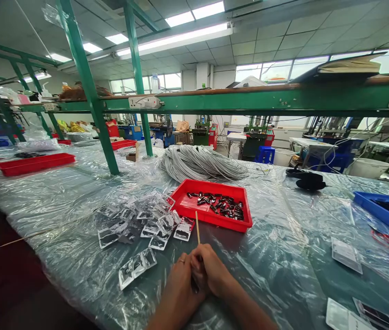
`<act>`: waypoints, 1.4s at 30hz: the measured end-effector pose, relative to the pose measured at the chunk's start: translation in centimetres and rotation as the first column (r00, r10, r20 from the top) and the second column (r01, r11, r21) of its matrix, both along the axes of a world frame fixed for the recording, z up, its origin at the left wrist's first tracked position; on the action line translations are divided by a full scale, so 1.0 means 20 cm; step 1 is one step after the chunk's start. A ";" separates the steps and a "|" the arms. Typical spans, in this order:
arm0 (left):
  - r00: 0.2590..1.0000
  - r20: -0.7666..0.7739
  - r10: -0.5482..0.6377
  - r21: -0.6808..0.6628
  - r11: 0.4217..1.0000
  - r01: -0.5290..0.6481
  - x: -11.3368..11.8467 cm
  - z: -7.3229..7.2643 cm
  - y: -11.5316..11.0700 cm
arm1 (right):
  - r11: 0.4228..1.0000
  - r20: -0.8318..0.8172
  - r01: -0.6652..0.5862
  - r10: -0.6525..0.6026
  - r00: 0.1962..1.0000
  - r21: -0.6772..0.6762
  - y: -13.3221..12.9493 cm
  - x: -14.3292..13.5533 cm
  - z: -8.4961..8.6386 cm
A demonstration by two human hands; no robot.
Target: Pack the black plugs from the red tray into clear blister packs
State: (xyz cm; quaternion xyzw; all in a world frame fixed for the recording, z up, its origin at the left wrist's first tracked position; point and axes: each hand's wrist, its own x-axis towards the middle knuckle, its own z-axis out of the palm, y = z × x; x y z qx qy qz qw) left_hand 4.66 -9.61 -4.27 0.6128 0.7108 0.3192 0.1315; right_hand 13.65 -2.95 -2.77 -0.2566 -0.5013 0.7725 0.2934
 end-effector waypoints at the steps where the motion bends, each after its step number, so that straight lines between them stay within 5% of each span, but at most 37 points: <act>1: 1.000 -0.017 -0.019 -0.031 0.999 0.018 0.00 0.01 0.00 | 1.000 -0.022 -0.009 0.008 1.000 -0.022 0.01 0.00 0.01; 9: 0.992 -0.023 -0.124 -0.143 0.983 0.120 -0.02 0.06 -0.05 | 0.976 -0.318 0.206 -0.216 0.923 -0.066 0.15 0.06 0.04; 20: 0.987 -0.062 -0.148 -0.146 0.980 0.137 0.00 0.06 -0.05 | 0.972 -0.305 0.235 -0.220 0.927 0.011 0.09 -0.01 -0.04; 27: 0.986 -0.106 -0.132 -0.163 0.980 0.114 0.01 0.07 -0.06 | 1.000 -0.098 0.005 -0.006 0.995 -0.014 0.10 0.05 0.01; 37: 0.990 -0.100 -0.101 -0.182 0.980 0.082 0.02 0.04 -0.05 | 0.960 -0.028 -0.267 0.266 0.964 -0.088 0.09 0.12 0.03; 42: 0.989 -0.098 -0.114 -0.162 0.982 0.097 0.01 0.08 -0.05 | 0.997 -0.218 -0.009 -0.008 0.976 -0.075 0.17 0.12 0.02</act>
